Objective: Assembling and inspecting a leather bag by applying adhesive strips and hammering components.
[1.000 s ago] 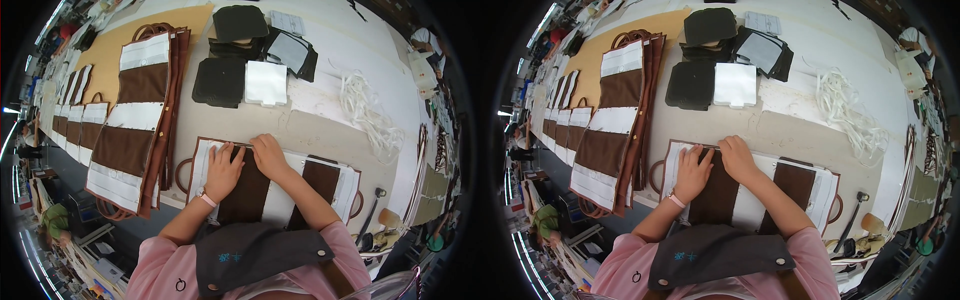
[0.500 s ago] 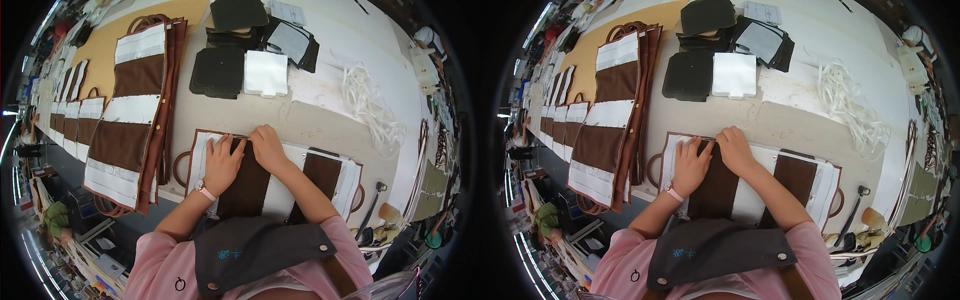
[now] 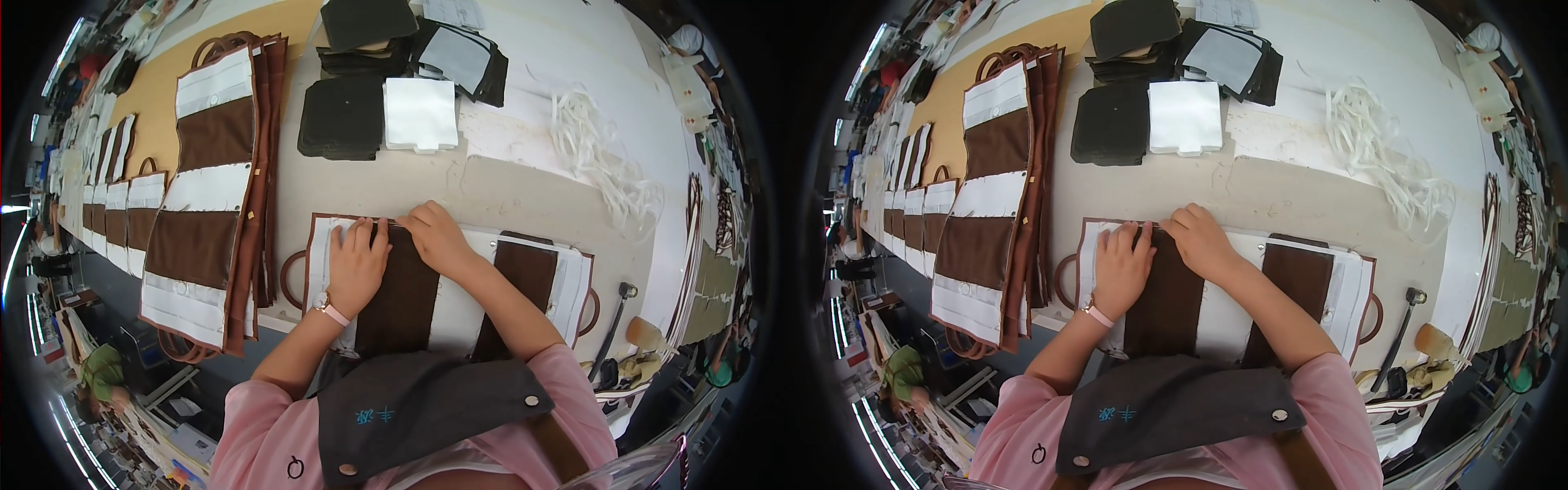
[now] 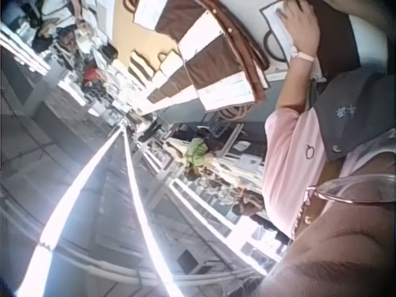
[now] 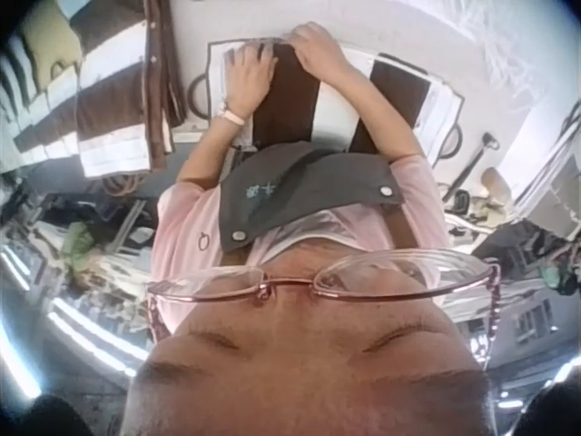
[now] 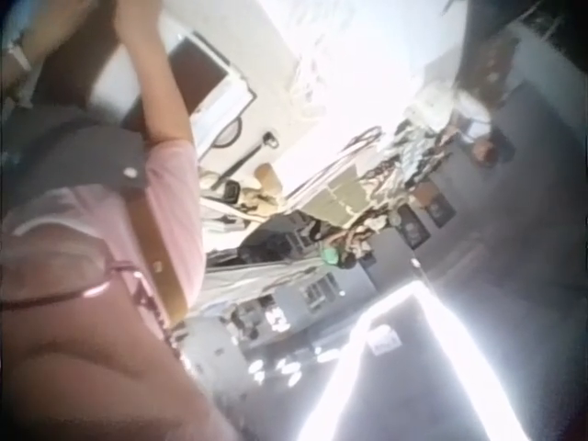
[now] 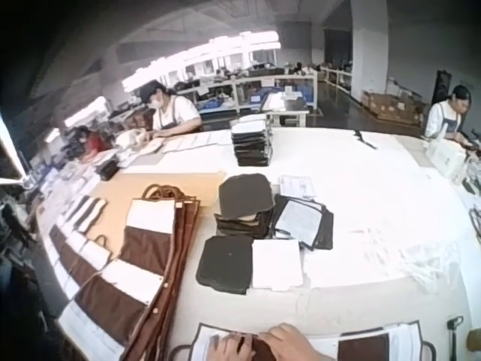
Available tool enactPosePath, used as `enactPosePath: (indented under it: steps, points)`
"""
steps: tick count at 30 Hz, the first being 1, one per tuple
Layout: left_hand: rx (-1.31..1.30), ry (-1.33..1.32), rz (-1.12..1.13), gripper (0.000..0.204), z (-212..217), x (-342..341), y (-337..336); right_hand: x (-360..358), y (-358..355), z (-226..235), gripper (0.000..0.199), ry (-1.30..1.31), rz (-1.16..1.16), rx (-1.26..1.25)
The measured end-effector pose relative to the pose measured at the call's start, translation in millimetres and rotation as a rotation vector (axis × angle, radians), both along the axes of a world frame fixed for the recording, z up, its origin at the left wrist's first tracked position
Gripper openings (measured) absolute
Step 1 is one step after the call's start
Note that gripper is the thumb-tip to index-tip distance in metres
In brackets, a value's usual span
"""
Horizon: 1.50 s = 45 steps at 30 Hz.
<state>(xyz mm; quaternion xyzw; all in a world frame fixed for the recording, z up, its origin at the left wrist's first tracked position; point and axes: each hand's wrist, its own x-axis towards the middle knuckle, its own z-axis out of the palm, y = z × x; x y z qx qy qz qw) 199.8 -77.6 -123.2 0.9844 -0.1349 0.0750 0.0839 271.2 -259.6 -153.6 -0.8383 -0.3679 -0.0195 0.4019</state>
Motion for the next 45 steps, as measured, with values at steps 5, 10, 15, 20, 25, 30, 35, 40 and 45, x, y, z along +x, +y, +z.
enactPosePath:
  steps: [5, 10, 15, 20, 25, 30, 35, 40, 45]
  points:
    - [0.063, 0.013, -0.039, 0.041, -2.6, 2.7, 13.2, -2.4, 1.6, -0.4, 0.032, -0.082, 0.029, -0.098]
    - [0.002, 0.042, 0.086, 0.039, -0.8, 3.4, -5.0, -11.3, 13.6, 3.1, 0.032, -0.277, -0.042, -0.235]
    - [-0.113, 0.028, 0.012, 0.042, -11.0, -7.4, -5.2, -13.6, 10.2, 4.8, 0.023, -0.187, -0.157, -0.149]
    - [-0.072, 0.065, -0.053, 0.052, -5.1, -11.9, -8.6, -4.9, -9.5, 12.4, 0.011, 0.060, -0.296, -0.102]
    - [-0.017, 0.089, -0.045, 0.052, 0.1, -7.3, -17.2, 0.0, -10.7, 10.3, 0.009, 0.117, -0.226, -0.167]
    - [0.035, 0.089, -0.040, 0.054, 4.4, -5.8, -20.4, -1.6, -12.3, 1.9, 0.009, 0.077, -0.217, -0.031]
    - [0.053, 0.074, -0.042, 0.053, 0.6, -6.2, -17.4, -0.1, -26.2, -1.3, 0.012, 0.017, -0.080, 0.078]
    - [0.042, 0.051, -0.024, 0.051, -5.3, -7.8, -17.2, 2.2, -32.3, 3.5, 0.018, -0.003, 0.021, -0.054]
    - [0.034, 0.019, -0.006, 0.051, -3.3, -5.1, -21.2, -1.8, -30.2, 8.7, 0.017, -0.105, 0.022, -0.158]
